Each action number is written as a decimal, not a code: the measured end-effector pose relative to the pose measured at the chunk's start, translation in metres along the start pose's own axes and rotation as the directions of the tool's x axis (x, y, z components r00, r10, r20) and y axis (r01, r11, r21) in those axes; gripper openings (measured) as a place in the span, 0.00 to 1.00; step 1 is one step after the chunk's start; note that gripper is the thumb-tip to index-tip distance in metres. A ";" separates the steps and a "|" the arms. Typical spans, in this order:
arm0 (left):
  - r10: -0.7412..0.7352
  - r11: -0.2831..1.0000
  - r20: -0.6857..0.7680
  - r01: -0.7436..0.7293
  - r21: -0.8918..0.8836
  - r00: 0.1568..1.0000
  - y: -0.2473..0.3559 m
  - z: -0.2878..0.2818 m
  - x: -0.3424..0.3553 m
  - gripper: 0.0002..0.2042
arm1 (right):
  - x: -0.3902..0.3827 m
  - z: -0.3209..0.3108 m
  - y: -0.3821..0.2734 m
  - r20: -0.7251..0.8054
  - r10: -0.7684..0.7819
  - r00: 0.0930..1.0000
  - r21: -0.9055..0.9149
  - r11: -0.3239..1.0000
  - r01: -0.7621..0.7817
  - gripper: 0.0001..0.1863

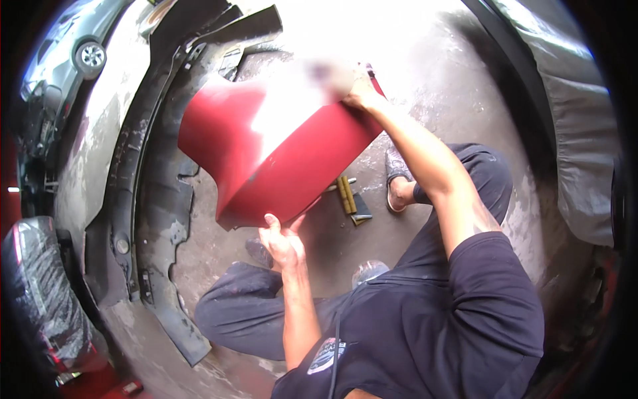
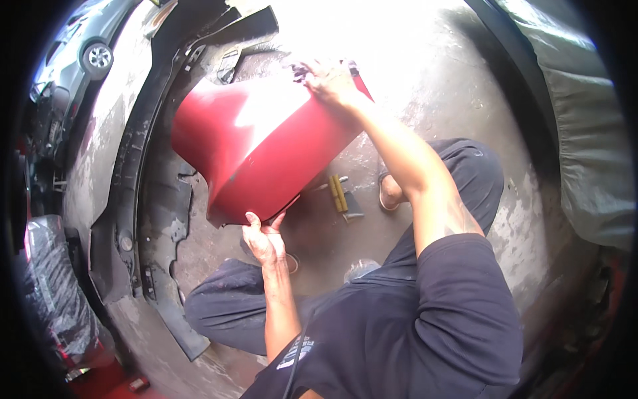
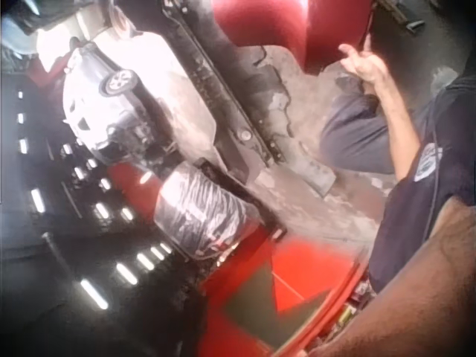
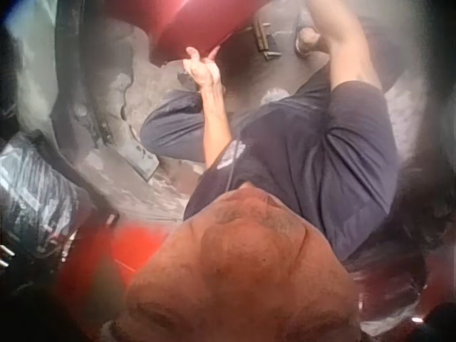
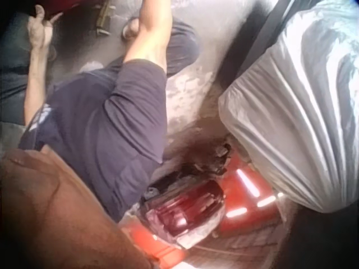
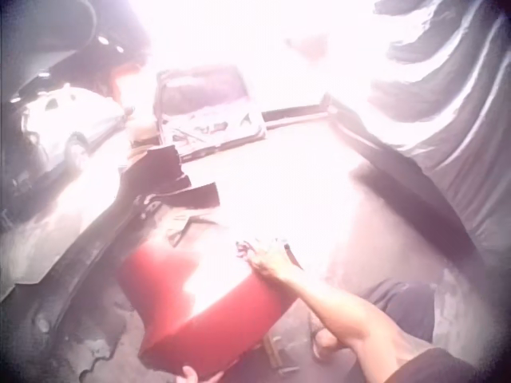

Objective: The person sits on the floor and sands a red car fender with a sanding block. They then wipe the part with a wet cloth and rinse the cloth in a bucket of water before wiping the part again.

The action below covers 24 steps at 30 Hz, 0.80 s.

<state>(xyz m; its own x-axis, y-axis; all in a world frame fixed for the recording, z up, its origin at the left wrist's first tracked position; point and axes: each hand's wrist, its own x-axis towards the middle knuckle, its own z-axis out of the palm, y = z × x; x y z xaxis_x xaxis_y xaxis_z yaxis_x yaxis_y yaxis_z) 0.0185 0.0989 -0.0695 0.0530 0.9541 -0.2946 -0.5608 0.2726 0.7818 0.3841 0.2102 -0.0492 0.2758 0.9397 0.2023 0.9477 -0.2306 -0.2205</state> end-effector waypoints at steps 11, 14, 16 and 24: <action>-0.059 0.998 -0.011 0.059 0.038 0.998 0.008 0.003 -0.001 0.22 | -0.055 0.023 0.083 -0.122 0.433 0.893 0.780 0.598 -0.183 0.22; -0.050 0.998 -0.027 0.050 0.028 0.998 0.009 0.009 -0.005 0.21 | -0.073 0.021 0.091 0.091 0.416 0.905 0.937 0.272 -0.219 0.23; -0.054 0.998 -0.041 0.056 0.041 0.998 0.008 0.012 -0.002 0.22 | -0.083 0.020 0.096 0.152 0.420 0.895 0.870 0.373 -0.323 0.25; -0.067 0.998 0.003 0.067 0.007 0.998 0.004 0.008 0.004 0.22 | -0.154 0.047 0.057 -0.084 0.724 0.685 0.684 0.542 -0.489 0.22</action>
<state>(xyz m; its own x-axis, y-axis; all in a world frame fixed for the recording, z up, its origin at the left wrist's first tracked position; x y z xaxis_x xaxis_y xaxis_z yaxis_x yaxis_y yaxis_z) 0.0232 0.1049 -0.0633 0.0926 0.9341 -0.3449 -0.5498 0.3367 0.7644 0.3885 0.0637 -0.1375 0.8883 0.4554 0.0591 0.2690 -0.4118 -0.8707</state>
